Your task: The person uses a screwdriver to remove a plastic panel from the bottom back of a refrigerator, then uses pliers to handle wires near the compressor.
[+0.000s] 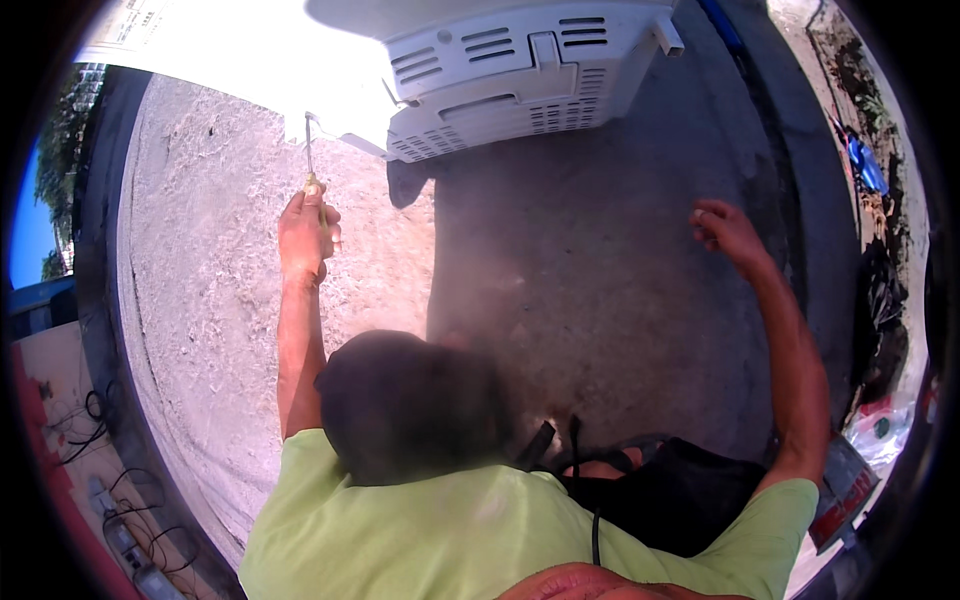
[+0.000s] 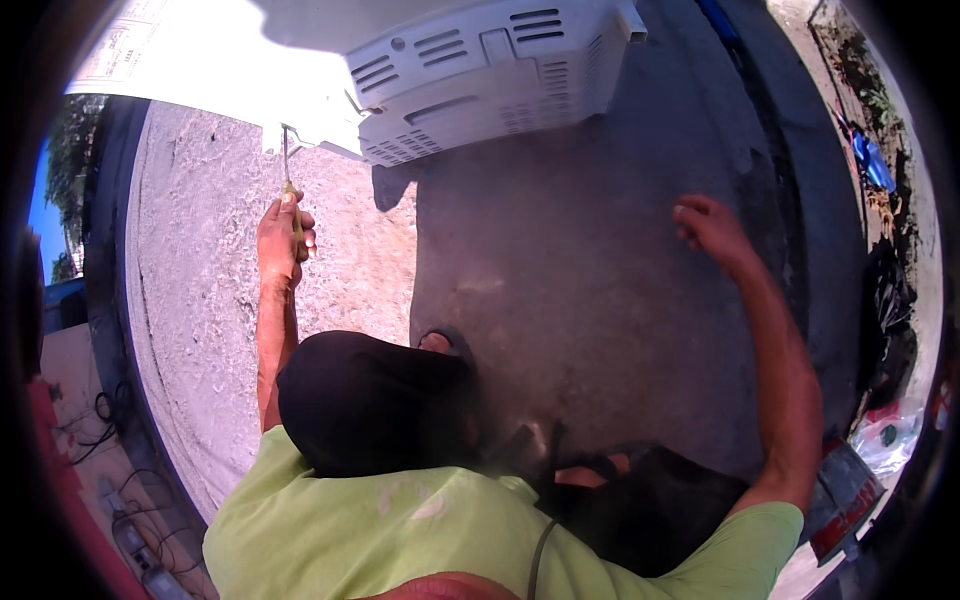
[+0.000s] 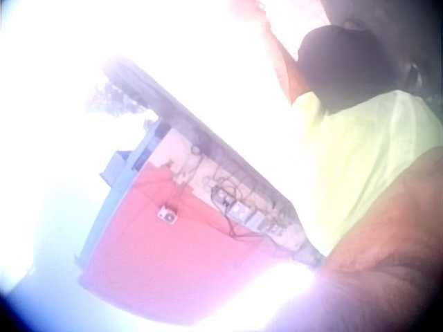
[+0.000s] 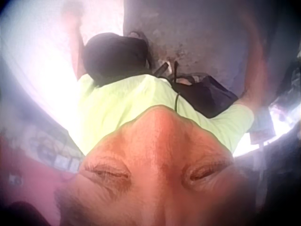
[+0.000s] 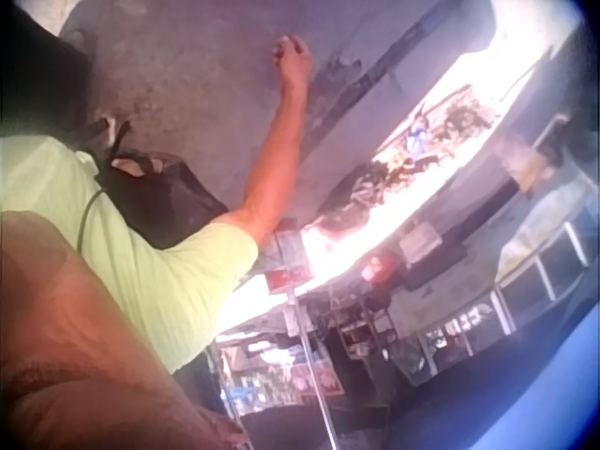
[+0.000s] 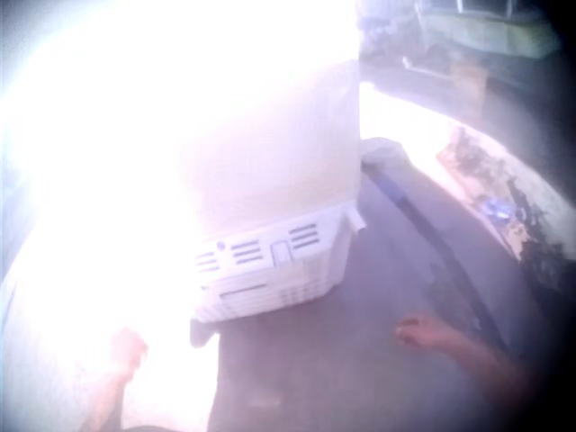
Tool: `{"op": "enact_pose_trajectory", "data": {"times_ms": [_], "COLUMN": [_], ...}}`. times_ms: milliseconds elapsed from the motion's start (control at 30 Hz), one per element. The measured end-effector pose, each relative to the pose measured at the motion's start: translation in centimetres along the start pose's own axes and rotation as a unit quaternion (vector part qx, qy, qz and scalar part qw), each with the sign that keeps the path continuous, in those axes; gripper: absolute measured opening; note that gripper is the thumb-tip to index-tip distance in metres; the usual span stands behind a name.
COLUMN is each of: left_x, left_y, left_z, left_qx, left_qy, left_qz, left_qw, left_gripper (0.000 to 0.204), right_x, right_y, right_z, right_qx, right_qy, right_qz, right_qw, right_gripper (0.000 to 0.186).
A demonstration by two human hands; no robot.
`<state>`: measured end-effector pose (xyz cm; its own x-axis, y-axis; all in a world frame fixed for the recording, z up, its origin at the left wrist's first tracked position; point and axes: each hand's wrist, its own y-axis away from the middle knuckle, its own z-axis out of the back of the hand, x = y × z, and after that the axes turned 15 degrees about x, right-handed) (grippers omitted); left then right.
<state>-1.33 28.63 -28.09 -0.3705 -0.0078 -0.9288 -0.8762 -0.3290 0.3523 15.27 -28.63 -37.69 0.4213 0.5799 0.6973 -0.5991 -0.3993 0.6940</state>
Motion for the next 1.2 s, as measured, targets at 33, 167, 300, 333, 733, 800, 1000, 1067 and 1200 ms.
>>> {"op": "enact_pose_trajectory", "data": {"times_ms": [33,167,300,333,733,800,1000,1067,1200], "left_x": [-0.4,1.3,1.8,1.8,1.2,1.3,1.9,1.4,1.8], "left_y": [0.2,-1.1,-1.4,-1.3,-1.6,-1.7,-1.8,-1.7,-2.3], "left_z": [0.2,3.0,1.2,0.6,2.3,3.0,2.7,2.0,1.7], "left_qx": [0.05,0.287,0.173,0.119,0.233,0.261,0.171,0.1,0.025], "left_qy": [0.109,0.447,0.354,0.303,0.416,0.425,0.309,0.228,0.112], "left_qz": [-0.004,0.002,-0.001,0.007,0.025,0.02,0.023,0.042,0.073], "left_qw": [0.993,0.847,0.919,0.945,0.878,0.866,0.935,0.968,0.991], "left_gripper": [0.041,0.043,0.037,0.036,0.045,0.045,0.025,0.028,0.036], "right_x": [-0.4,-0.3,-0.4,-0.1,-2.4,-2.0,-0.8,-1.4,-3.2], "right_y": [0.1,-0.9,-1.0,-0.9,0.0,-0.4,0.3,0.6,0.2], "right_z": [0.1,-0.5,-0.7,-0.8,0.9,0.7,0.1,0.5,1.3], "right_qx": [-0.006,-0.004,0.022,0.023,-0.015,-0.006,-0.008,-0.014,-0.018], "right_qy": [-0.006,-0.01,-0.028,-0.022,-0.036,-0.022,-0.034,-0.044,-0.044], "right_qz": [0.001,0.01,0.026,0.028,0.012,0.008,0.023,0.02,0.019], "right_qw": [1.0,1.0,0.999,0.999,0.999,1.0,0.999,0.999,0.999], "right_gripper": [0.048,0.046,0.048,0.048,0.046,0.046,0.047,0.048,0.049]}}
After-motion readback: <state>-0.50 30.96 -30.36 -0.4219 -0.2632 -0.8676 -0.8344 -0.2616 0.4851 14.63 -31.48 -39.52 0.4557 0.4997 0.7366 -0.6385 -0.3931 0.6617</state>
